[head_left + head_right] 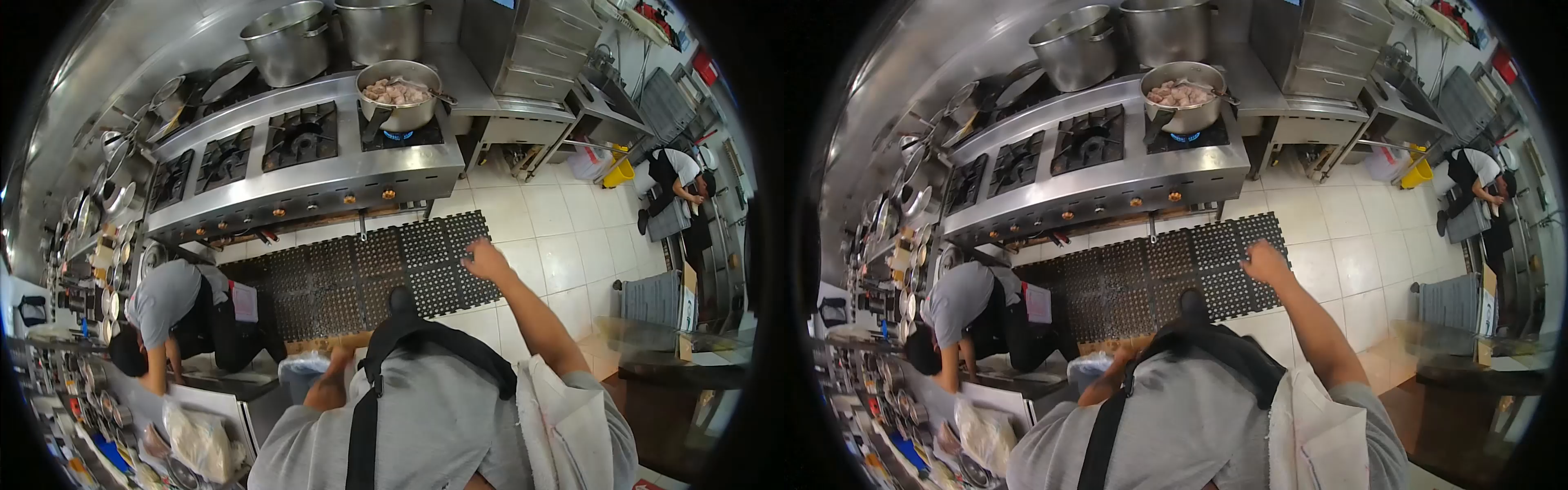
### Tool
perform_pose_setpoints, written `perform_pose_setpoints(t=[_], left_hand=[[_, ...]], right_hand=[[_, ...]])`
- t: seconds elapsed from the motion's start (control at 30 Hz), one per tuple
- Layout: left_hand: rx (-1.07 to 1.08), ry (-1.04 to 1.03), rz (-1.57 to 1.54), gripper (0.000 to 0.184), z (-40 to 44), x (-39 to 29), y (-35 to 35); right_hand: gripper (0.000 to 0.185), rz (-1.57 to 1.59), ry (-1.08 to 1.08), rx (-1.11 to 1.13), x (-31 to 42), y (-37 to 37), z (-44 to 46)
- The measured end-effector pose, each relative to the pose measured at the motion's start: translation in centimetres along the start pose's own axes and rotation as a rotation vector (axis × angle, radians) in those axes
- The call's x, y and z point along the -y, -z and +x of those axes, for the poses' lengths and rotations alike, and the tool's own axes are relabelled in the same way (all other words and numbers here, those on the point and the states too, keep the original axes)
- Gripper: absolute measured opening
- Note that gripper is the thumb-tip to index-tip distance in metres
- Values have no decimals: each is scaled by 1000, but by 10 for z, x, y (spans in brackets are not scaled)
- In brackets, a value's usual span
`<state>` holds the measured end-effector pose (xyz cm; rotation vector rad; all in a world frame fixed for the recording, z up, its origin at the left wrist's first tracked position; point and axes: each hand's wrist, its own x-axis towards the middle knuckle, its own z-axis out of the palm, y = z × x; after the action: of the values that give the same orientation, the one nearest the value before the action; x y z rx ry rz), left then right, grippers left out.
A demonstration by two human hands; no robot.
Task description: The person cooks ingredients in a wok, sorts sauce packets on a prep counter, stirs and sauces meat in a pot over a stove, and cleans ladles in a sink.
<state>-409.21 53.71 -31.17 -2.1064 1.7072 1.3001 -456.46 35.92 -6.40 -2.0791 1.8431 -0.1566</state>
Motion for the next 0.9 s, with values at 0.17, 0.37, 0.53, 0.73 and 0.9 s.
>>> perform_pose_setpoints(t=[0.17, 0.37, 0.53, 0.73, 0.9], left_hand=[[-457, -498, 41, 37, 213, -169, 140], [-816, -572, -733, 67, 267, -380, 347], [-389, -313, -535, 63, 272, -453, 395], [-191, -124, -822, 63, 243, -514, 385], [-482, -224, -550, 53, 250, -507, 386]], right_hand=[[34, -46, 93, -303, 22, 100, 163], [36, -229, 118, -434, 24, 162, 341], [35, -328, 127, -223, -21, 156, 458], [49, -730, 499, -215, -15, 241, 540], [44, -843, 566, 33, 1, 290, 593]])
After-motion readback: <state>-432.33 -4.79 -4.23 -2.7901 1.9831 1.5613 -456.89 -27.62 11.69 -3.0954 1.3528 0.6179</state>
